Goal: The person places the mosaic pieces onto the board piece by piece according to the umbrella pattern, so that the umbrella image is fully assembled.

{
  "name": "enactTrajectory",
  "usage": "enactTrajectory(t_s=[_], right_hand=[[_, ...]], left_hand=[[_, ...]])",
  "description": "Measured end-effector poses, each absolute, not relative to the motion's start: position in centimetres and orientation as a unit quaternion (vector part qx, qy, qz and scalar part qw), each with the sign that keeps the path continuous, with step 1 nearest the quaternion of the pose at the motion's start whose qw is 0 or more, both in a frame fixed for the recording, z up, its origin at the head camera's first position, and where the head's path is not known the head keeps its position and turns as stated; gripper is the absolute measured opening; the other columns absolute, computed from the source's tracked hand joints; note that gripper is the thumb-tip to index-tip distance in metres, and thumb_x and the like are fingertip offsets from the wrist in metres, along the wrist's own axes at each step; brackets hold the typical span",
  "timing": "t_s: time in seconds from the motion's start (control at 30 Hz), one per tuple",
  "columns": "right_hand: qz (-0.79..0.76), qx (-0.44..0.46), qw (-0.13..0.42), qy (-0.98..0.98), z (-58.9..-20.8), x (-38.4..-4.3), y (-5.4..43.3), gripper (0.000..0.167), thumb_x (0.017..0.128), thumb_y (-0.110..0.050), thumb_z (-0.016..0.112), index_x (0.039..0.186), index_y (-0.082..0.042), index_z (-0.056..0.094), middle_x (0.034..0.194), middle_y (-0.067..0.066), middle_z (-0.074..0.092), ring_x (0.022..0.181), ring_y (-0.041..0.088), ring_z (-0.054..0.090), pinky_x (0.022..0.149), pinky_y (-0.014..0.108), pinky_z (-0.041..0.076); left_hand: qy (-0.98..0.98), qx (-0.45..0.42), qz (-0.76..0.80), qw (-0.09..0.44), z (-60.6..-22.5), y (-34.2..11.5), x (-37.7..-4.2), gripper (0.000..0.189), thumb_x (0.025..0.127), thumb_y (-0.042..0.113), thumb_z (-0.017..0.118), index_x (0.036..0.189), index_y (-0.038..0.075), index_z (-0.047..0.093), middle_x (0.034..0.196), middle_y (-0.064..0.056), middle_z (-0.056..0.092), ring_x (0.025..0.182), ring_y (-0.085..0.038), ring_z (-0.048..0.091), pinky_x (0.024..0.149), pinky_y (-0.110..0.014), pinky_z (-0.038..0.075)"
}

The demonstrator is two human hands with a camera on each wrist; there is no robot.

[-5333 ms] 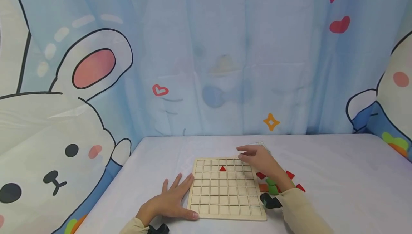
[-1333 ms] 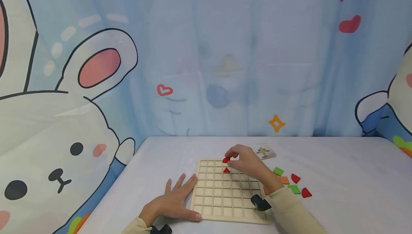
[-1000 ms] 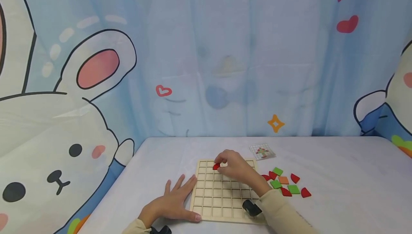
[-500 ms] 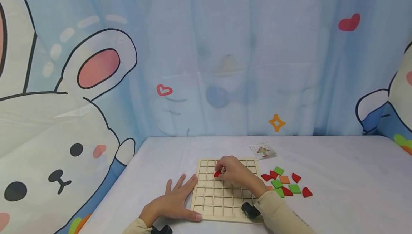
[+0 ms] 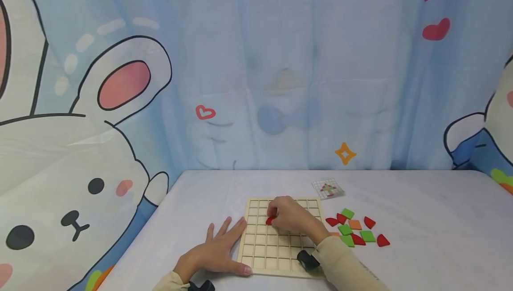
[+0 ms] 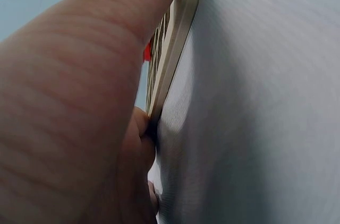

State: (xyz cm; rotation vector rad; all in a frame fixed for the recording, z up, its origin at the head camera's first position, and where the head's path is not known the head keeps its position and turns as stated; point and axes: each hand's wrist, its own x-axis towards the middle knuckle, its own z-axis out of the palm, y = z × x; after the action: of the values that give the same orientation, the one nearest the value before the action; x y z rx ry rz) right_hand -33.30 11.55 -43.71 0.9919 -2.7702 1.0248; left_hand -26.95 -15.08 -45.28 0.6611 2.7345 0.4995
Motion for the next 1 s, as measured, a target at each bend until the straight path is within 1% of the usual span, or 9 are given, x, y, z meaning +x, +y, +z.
enactTrajectory(t_s=[0.27,0.57,0.8,1.0], right_hand=[[0.315,0.318,0.016,-0.894,-43.51,-33.26,11.52,0.019,0.082,0.005,0.081,0.088,-0.012,0.074,0.088,-0.005,0.063,0.076,0.012,0.052,0.068,0.033,0.048],[0.304,0.302,0.011,-0.903,-43.54,-33.34,11.47,0.018,0.082,0.004,0.081,0.089,-0.011,0.073,0.088,-0.004,0.062,0.079,0.014,0.053,0.072,0.036,0.05],[0.297,0.32,0.012,-0.899,-43.48,-33.32,11.89,0.015,0.083,0.004,0.079,0.089,-0.009,0.073,0.086,-0.004,0.061,0.078,0.012,0.051,0.071,0.033,0.048],[0.288,0.337,0.02,-0.896,-43.68,-33.51,12.02,0.014,0.084,0.003,0.079,0.09,-0.009,0.075,0.087,-0.005,0.061,0.079,0.011,0.05,0.071,0.032,0.047]], left_hand=[[0.949,0.229,0.166,0.137,-45.09,-14.9,-26.99,0.121,0.085,0.074,0.077,0.174,0.016,0.019,0.179,0.003,0.013,0.164,-0.034,-0.001,0.121,-0.072,-0.005],[0.949,0.228,0.167,0.137,-45.11,-14.95,-26.89,0.121,0.084,0.074,0.077,0.173,0.015,0.02,0.179,0.002,0.014,0.164,-0.035,0.0,0.121,-0.073,-0.004],[0.949,0.23,0.167,0.137,-45.01,-14.85,-26.82,0.121,0.085,0.073,0.077,0.173,0.015,0.02,0.179,0.002,0.014,0.164,-0.034,0.0,0.122,-0.072,-0.004],[0.949,0.227,0.171,0.139,-45.11,-14.99,-26.86,0.121,0.084,0.073,0.077,0.173,0.016,0.02,0.179,0.003,0.014,0.164,-0.034,0.001,0.121,-0.072,-0.004]])
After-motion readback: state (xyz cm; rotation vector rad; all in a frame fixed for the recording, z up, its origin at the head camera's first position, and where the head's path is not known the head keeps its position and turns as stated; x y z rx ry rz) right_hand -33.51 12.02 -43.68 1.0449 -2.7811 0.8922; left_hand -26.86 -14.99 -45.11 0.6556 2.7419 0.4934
